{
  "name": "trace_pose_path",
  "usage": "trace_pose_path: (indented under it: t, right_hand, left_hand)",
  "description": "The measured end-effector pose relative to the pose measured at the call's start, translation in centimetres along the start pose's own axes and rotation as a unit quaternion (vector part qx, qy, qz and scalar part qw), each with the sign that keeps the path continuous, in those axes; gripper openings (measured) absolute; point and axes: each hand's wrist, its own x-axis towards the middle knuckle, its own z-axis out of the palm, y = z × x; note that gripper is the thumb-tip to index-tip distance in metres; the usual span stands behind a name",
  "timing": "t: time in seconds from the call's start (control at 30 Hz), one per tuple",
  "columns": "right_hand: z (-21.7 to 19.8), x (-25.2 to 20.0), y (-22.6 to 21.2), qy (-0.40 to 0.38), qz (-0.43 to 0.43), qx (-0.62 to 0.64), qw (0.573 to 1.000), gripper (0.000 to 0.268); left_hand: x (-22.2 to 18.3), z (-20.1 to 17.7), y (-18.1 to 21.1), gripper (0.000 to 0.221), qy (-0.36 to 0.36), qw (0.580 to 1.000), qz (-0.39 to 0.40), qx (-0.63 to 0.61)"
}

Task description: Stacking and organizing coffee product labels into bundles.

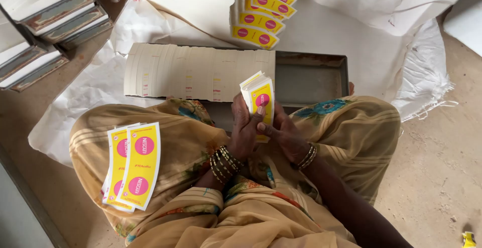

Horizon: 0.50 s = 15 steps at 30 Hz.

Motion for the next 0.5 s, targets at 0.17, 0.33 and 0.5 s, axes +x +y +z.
trace_pose_path:
  t: [0.17,0.33,0.5]
  right_hand:
    - [-2.2,-0.3,-1.0,-0.018,-0.03,0.028,0.999,0.077]
    - [-7.8,0.5,-4.4,-0.042,-0.071,-0.08,0.993,0.072]
    - [-13.7,3.1,-9.7,-0.001,-0.156,-0.396,0.905,0.055]
  left_hand:
    - [0.8,0.3,1.8,0.054,-0.052,0.984,0.127,0.109]
    - [3.7,2.4,2.2,0.059,-0.081,0.949,0.15,0.263]
    - [9.1,6.7,2.1,0.053,-0.081,0.965,0.208,0.139]
